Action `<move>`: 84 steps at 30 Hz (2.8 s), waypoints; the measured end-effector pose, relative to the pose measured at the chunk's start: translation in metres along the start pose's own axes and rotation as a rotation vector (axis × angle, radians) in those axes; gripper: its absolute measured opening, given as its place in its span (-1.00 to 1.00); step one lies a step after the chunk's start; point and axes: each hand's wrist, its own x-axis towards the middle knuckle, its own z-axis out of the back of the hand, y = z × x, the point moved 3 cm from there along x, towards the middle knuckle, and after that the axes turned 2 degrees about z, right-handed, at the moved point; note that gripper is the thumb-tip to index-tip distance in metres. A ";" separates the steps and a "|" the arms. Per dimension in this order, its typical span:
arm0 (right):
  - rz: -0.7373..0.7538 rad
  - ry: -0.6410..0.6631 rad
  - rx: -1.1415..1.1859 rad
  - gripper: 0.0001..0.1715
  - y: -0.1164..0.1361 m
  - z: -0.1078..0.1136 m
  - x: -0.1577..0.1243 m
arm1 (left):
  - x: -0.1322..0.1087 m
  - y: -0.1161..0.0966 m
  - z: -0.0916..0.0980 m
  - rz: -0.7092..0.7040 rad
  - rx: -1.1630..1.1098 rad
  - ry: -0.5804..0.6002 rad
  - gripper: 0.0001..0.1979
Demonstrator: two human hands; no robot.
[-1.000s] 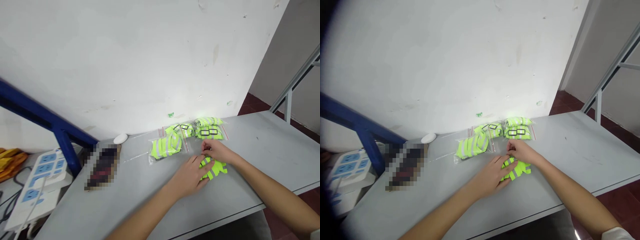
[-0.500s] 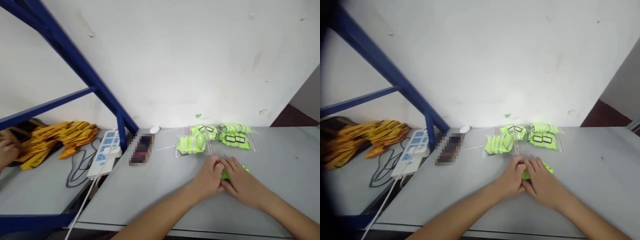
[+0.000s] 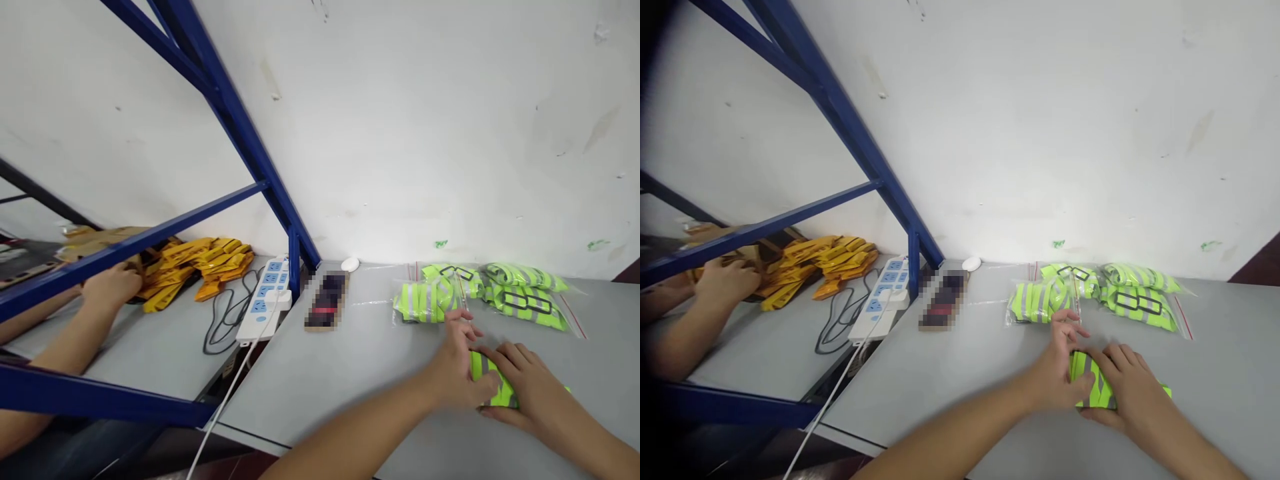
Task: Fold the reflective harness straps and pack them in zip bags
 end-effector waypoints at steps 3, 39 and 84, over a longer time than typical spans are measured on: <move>-0.031 -0.013 -0.003 -0.35 0.005 0.002 0.004 | 0.012 0.001 0.027 0.011 0.097 -0.104 -0.71; -0.046 0.159 0.099 -0.27 0.004 0.005 0.021 | 0.064 0.042 0.108 0.457 0.940 -0.079 -0.76; 0.135 -0.207 0.030 -0.40 -0.005 0.026 0.019 | 0.008 -0.012 0.038 0.415 0.871 0.304 -0.80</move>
